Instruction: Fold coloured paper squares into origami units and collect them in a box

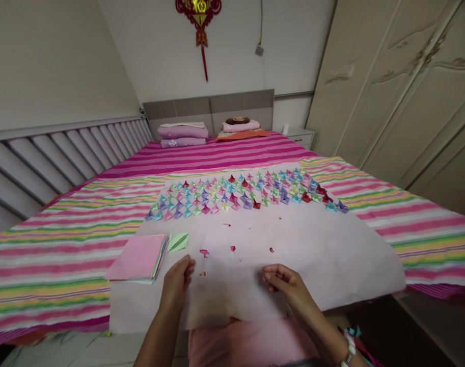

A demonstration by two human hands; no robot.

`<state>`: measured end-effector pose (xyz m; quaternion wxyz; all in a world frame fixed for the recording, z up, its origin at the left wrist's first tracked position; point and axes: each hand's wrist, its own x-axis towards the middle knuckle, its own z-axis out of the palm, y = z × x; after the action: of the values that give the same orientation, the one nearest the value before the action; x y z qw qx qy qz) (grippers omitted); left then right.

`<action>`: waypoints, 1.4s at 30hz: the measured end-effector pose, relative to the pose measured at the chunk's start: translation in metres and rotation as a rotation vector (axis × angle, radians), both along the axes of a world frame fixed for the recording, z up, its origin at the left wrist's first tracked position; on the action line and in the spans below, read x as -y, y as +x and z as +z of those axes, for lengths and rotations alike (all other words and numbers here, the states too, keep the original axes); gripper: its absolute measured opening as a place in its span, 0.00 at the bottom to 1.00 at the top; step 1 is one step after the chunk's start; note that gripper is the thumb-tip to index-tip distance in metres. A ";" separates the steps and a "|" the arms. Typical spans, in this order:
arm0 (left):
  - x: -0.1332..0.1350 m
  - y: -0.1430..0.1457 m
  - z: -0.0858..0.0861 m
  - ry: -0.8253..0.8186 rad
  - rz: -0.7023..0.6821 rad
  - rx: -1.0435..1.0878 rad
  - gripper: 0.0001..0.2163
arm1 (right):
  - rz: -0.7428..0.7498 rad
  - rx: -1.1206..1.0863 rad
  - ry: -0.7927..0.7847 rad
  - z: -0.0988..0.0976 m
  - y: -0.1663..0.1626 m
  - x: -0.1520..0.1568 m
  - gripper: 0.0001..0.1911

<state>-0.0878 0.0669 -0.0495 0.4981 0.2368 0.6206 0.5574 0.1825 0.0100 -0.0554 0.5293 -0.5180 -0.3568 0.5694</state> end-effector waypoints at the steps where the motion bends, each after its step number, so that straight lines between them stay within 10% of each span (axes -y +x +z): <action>1: 0.010 0.003 -0.002 -0.003 -0.038 -0.009 0.15 | 0.011 -0.003 -0.019 -0.005 0.002 0.004 0.16; 7: 0.062 0.015 -0.023 -0.064 -0.645 -0.223 0.17 | 0.123 0.005 -0.085 -0.030 0.006 0.041 0.18; 11: 0.083 0.019 -0.004 0.021 -0.924 -0.343 0.22 | 0.192 0.080 0.053 -0.011 0.008 0.063 0.25; 20: 0.100 0.049 0.088 0.492 -0.607 -0.334 0.53 | 0.024 0.411 0.673 0.079 0.012 0.078 0.41; 33: 0.061 0.094 0.018 0.250 -0.838 -0.189 0.53 | 0.067 0.238 0.326 0.020 0.050 0.062 0.51; 42: 0.010 0.111 0.021 0.256 -0.826 -0.425 0.44 | -0.676 0.638 0.106 -0.013 0.221 0.100 0.23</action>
<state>0.0229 0.0570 -0.0280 0.5069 0.6316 0.4890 0.3240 0.4037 -0.0902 -0.0684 0.5747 -0.7266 -0.3416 0.1584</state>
